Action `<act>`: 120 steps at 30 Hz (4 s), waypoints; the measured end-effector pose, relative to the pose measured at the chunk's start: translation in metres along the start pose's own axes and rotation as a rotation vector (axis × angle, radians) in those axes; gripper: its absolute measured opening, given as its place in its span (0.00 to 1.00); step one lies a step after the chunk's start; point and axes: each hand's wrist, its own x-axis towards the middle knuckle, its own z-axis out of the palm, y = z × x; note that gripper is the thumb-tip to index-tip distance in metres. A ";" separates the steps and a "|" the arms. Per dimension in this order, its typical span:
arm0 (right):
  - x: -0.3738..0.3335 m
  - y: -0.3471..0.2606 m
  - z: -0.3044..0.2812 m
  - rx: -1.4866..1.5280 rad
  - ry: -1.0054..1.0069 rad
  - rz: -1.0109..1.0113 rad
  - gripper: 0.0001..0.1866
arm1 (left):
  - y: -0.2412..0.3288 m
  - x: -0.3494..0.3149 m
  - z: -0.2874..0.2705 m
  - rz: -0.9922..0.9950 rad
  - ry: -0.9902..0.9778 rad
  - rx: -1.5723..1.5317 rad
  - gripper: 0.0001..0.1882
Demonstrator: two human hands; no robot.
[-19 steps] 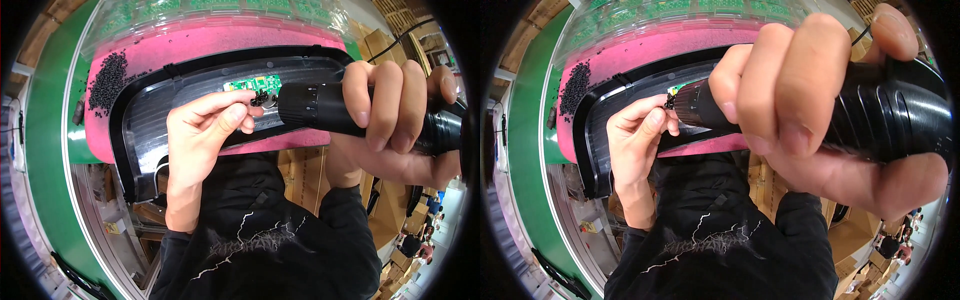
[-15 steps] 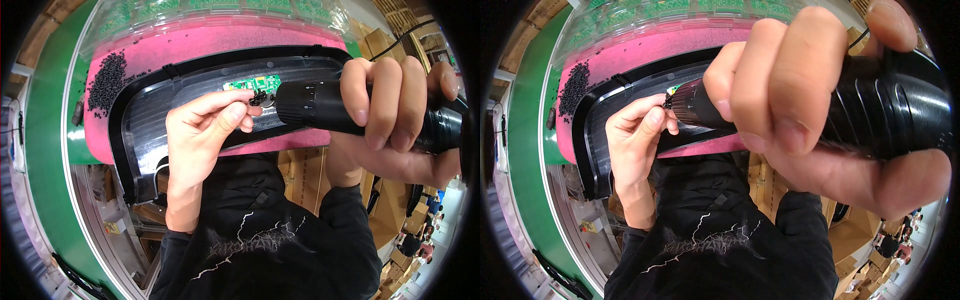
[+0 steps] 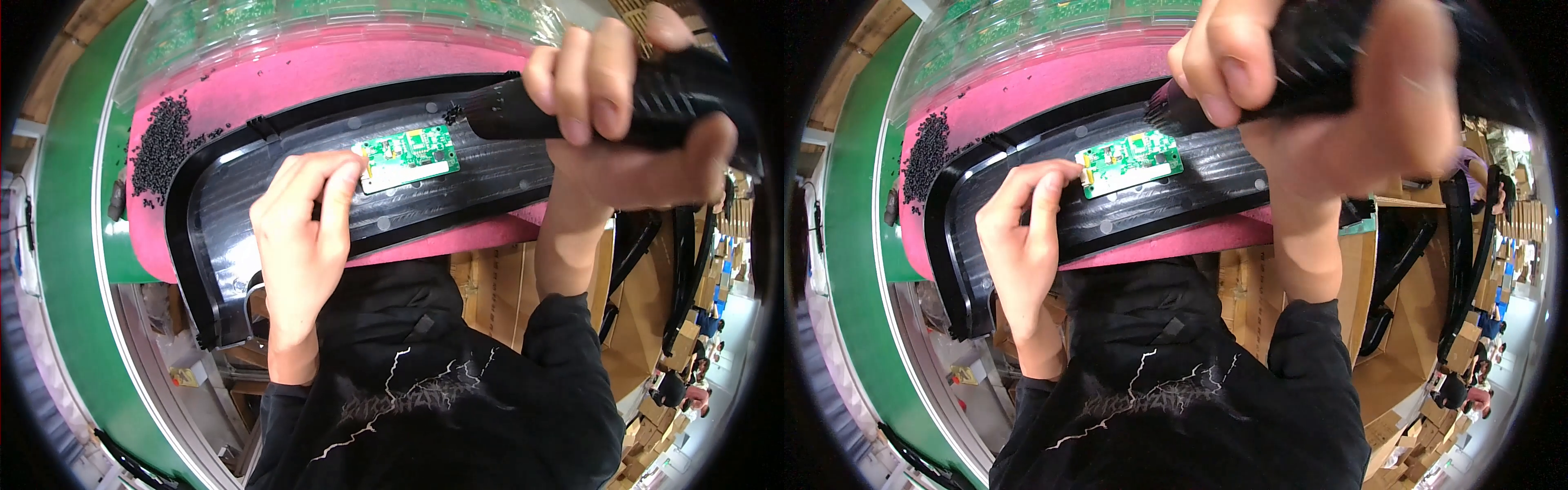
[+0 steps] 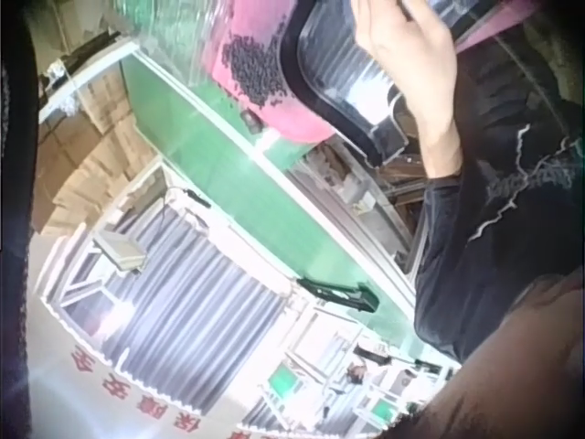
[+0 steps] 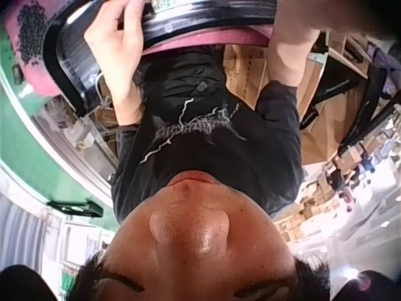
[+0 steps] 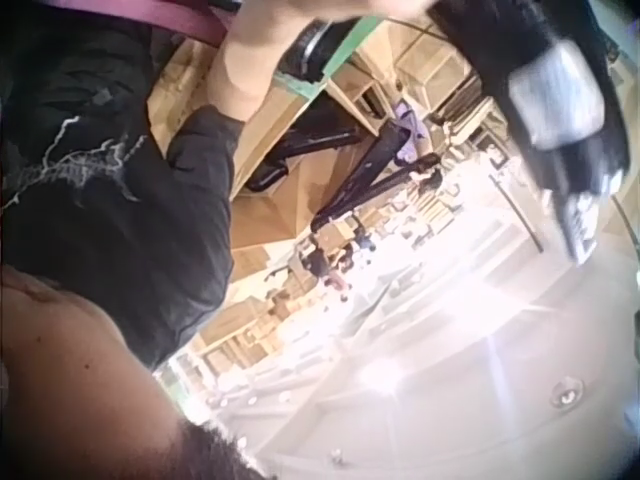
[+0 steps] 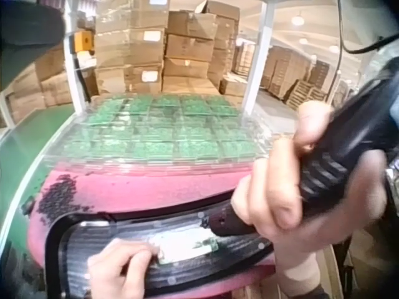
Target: Assembling electronic circuit boards into plastic housings and securing them with an electric screwdriver.
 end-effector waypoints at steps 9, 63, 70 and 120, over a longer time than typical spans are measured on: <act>-0.006 0.065 0.036 0.770 0.419 -0.238 0.24 | -0.002 -0.001 0.007 0.141 -0.196 0.244 0.02; -0.008 0.070 0.007 0.590 0.208 -0.209 0.13 | -0.007 0.001 0.010 0.029 -0.235 0.198 0.04; 0.003 0.040 0.045 -0.247 0.788 0.335 0.11 | -0.007 0.002 0.010 0.023 -0.238 0.203 0.04; -0.026 0.021 0.015 0.396 0.046 -0.057 0.28 | 0.013 0.001 0.012 -0.237 -0.175 -0.333 0.08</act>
